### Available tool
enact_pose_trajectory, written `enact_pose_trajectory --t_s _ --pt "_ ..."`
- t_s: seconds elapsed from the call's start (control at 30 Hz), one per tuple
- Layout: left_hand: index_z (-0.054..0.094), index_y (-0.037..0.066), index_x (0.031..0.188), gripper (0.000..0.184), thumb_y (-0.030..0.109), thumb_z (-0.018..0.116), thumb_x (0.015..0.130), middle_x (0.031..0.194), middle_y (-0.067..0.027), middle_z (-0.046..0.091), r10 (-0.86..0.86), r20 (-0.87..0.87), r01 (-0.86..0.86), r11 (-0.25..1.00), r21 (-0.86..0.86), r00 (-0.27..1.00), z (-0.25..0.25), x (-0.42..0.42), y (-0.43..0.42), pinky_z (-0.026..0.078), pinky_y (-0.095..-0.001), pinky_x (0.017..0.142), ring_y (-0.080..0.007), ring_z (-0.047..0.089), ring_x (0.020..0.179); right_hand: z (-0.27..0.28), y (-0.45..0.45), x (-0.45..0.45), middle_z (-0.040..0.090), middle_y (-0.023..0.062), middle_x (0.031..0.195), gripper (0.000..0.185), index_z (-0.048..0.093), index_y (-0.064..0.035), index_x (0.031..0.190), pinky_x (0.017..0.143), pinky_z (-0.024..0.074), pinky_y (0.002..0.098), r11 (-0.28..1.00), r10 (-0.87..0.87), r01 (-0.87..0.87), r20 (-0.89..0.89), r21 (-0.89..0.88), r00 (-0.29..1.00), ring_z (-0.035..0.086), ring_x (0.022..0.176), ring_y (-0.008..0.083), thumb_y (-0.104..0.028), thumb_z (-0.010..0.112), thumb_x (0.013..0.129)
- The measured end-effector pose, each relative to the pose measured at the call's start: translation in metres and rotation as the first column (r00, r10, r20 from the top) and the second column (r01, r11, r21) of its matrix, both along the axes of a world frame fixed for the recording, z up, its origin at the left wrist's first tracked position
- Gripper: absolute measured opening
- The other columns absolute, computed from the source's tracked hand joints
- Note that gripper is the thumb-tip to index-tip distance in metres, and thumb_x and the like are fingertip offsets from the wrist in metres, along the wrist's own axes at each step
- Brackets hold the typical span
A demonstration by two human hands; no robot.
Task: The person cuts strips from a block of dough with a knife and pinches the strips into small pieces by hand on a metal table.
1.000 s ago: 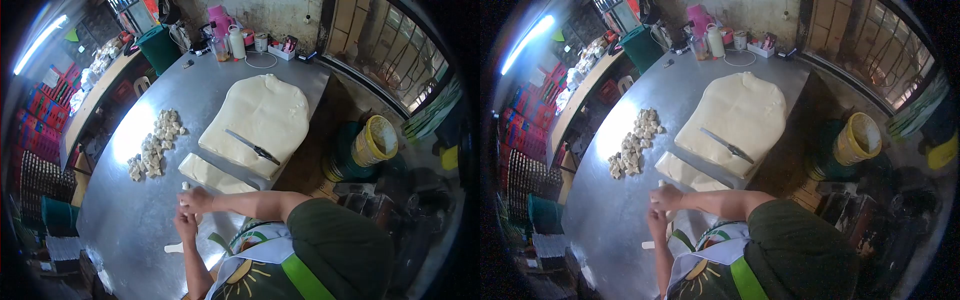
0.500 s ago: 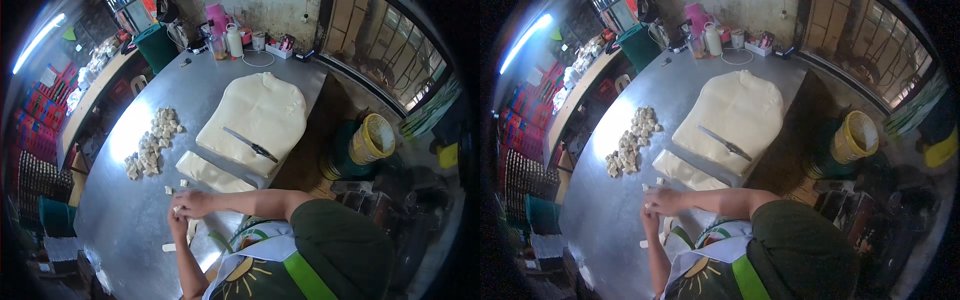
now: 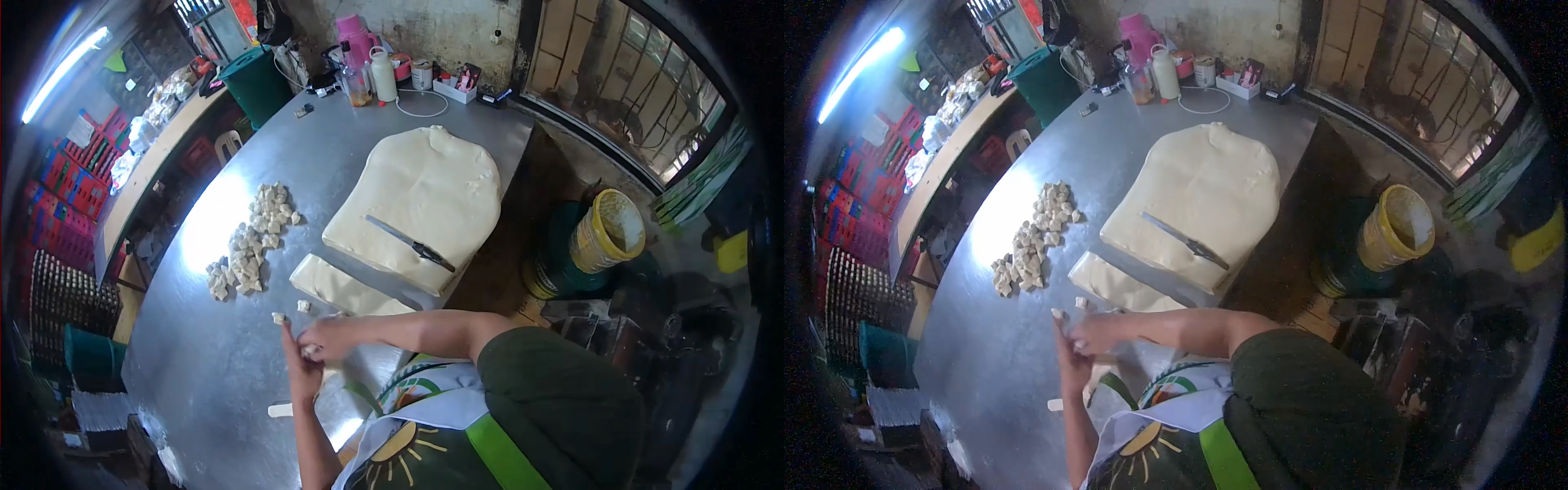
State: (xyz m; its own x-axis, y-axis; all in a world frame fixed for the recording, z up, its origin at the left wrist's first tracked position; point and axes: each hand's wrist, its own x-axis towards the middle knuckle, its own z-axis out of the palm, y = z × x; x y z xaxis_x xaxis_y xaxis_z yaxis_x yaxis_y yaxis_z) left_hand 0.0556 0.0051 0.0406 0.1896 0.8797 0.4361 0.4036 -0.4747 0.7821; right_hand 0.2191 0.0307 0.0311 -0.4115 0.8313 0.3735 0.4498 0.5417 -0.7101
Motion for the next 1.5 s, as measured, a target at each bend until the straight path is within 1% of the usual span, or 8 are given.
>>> enact_pose_trajectory --t_s 0.1,0.2,0.43,0.63,0.9,1.0,1.3,1.5 --pt "0.066 -0.001 0.112 0.026 0.002 0.059 0.088 0.089 -0.0123 0.068 -0.052 0.011 0.052 0.998 0.036 0.999 -0.032 -0.024 0.011 0.049 -0.0310 0.069 -0.0222 0.063 0.075 0.018 -0.013 -0.012 0.065 0.0187 0.097 0.042 0.059 -0.0056 0.107 0.083 0.0515 0.0466 0.987 0.141 -0.150 -0.128 -0.064 0.982 0.064 0.096 0.0367 -0.038 0.070 0.081" --pt "0.056 0.000 0.131 0.044 -0.001 0.059 0.087 0.096 -0.0111 0.065 0.008 0.031 0.009 0.853 -0.521 0.999 -0.102 -0.051 0.020 0.050 -0.0304 0.074 -0.0207 0.062 0.080 0.030 -0.015 -0.007 0.065 0.0173 0.095 0.042 0.060 -0.0072 0.107 0.085 0.0515 0.0455 0.967 -0.181 0.169 -0.045 -0.190 0.983 0.065 0.095 0.0359 -0.037 0.071 0.079" --pt "0.062 -0.003 0.118 0.031 0.000 0.061 0.087 0.088 -0.0062 0.064 -0.058 0.161 0.124 0.890 -0.439 0.985 -0.002 -0.010 -0.026 0.050 -0.0296 0.075 -0.0163 0.057 0.076 -0.011 0.002 0.024 0.063 0.0174 0.102 0.041 0.061 -0.0070 0.106 0.088 0.0505 0.0441 0.946 -0.247 0.308 0.391 -0.100 0.887 0.062 0.103 0.0360 -0.034 0.073 0.077" --pt "0.067 -0.004 0.102 0.016 0.004 0.065 0.088 0.083 -0.0057 0.066 0.061 0.271 -0.028 0.992 -0.124 0.961 0.018 0.009 -0.020 0.049 -0.0290 0.073 -0.0131 0.057 0.075 0.013 -0.009 -0.013 0.063 0.0175 0.106 0.036 0.063 -0.0054 0.100 0.088 0.0502 0.0440 0.982 0.102 -0.103 -0.016 -0.157 0.995 0.061 0.106 0.0362 -0.032 0.072 0.078" --pt "0.067 -0.003 0.109 0.028 -0.003 0.066 0.081 0.087 -0.0083 0.067 -0.107 -0.570 -0.234 0.839 -0.491 0.815 0.015 0.005 -0.015 0.049 -0.0307 0.072 -0.0195 0.060 0.077 0.017 0.003 0.004 0.063 0.0188 0.112 0.037 0.063 -0.0032 0.099 0.088 0.0506 0.0445 0.903 -0.123 0.181 0.170 -0.390 0.978 0.061 0.106 0.0366 -0.033 0.071 0.078" --pt "0.068 -0.003 0.106 0.027 -0.003 0.064 0.080 0.091 -0.0122 0.070 -0.103 0.049 0.115 0.903 -0.414 0.993 0.009 -0.004 -0.036 0.050 -0.0336 0.072 -0.0263 0.062 0.076 -0.006 0.004 0.017 0.064 0.0190 0.110 0.039 0.063 -0.0041 0.102 0.087 0.0507 0.0445 0.929 -0.135 0.229 0.309 -0.291 0.942 0.062 0.104 0.0366 -0.035 0.071 0.079" --pt "0.070 -0.002 0.099 0.017 0.004 0.066 0.084 0.088 -0.0144 0.070 0.071 0.079 -0.083 0.985 0.154 0.994 0.012 -0.007 -0.002 0.050 -0.0375 0.071 -0.0274 0.062 0.073 0.019 -0.008 -0.022 0.067 0.0217 0.096 0.046 0.062 -0.0021 0.100 0.081 0.0534 0.0477 0.995 0.079 -0.088 -0.173 -0.049 0.982 0.067 0.087 0.0404 -0.041 0.070 0.077" --pt "0.070 -0.003 0.096 0.014 0.004 0.064 0.086 0.086 -0.0135 0.070 -0.100 -0.553 -0.146 0.912 -0.383 0.827 0.012 -0.018 -0.020 0.050 -0.0367 0.075 -0.0292 0.065 0.077 -0.001 0.003 -0.023 0.063 0.0191 0.097 0.047 0.059 -0.0048 0.114 0.084 0.0503 0.0473 0.948 -0.046 0.075 0.098 -0.309 0.994 0.063 0.100 0.0365 -0.034 0.072 0.079"
